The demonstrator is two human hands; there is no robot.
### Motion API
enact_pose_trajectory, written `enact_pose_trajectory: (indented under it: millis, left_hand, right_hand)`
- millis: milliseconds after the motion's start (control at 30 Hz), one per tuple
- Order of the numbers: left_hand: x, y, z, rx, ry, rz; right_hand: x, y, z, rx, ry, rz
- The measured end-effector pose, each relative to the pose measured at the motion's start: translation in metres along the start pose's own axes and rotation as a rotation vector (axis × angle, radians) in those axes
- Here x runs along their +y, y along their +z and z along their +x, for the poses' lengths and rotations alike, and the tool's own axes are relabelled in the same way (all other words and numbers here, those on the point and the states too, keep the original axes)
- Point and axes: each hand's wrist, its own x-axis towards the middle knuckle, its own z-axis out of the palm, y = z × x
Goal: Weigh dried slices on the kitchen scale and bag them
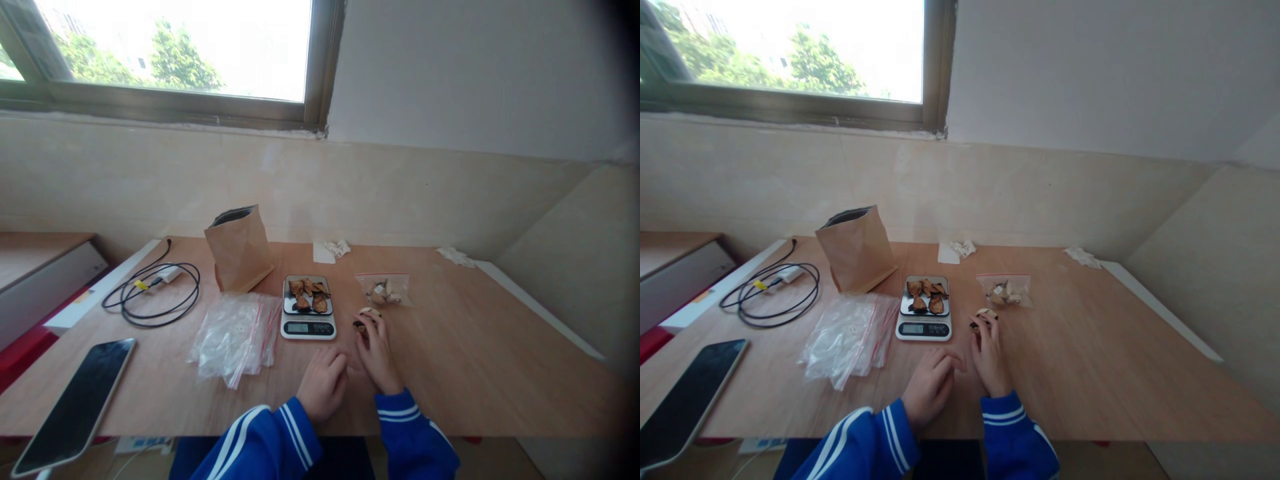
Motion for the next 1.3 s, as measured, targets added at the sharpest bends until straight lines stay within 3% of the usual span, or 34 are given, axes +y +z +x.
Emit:
enact_pose_trajectory:
  millis: [167, 300, 433, 633, 933, 1100, 1300]
  left_hand:
    - [-0.003, -0.028, -0.012, 0.293, -0.151, 0.017]
    - [-0.022, -0.053, 0.004, 0.484, -0.282, 0.158]
    - [-0.042, -0.065, 0.03, 0.459, -0.276, 0.328]
    - [-0.054, -0.054, 0.04, 0.275, -0.221, 0.475]
    - [-0.072, -0.047, 0.03, 0.355, -0.163, 0.368]
    - [-0.07, -0.054, 0.026, 0.566, -0.123, 0.209]
    - [-0.064, -0.057, 0.025, 0.798, -0.138, 0.126]
  right_hand:
    - [0.003, 0.001, 0.0, 0.05, 0.017, 0.047]
    - [0.004, 0.0, 0.0, 0.055, 0.025, 0.055]
    - [0.003, 0.0, 0.001, 0.078, 0.032, 0.064]
    - [0.001, 0.0, 0.003, 0.12, 0.049, 0.099]
    - [-0.001, -0.005, 0.002, 0.101, 0.074, 0.193]
    - [-0.035, -0.004, 0.011, 0.13, 0.093, 0.218]
    - [-0.097, 0.027, 0.048, -0.024, -0.005, 0.367]
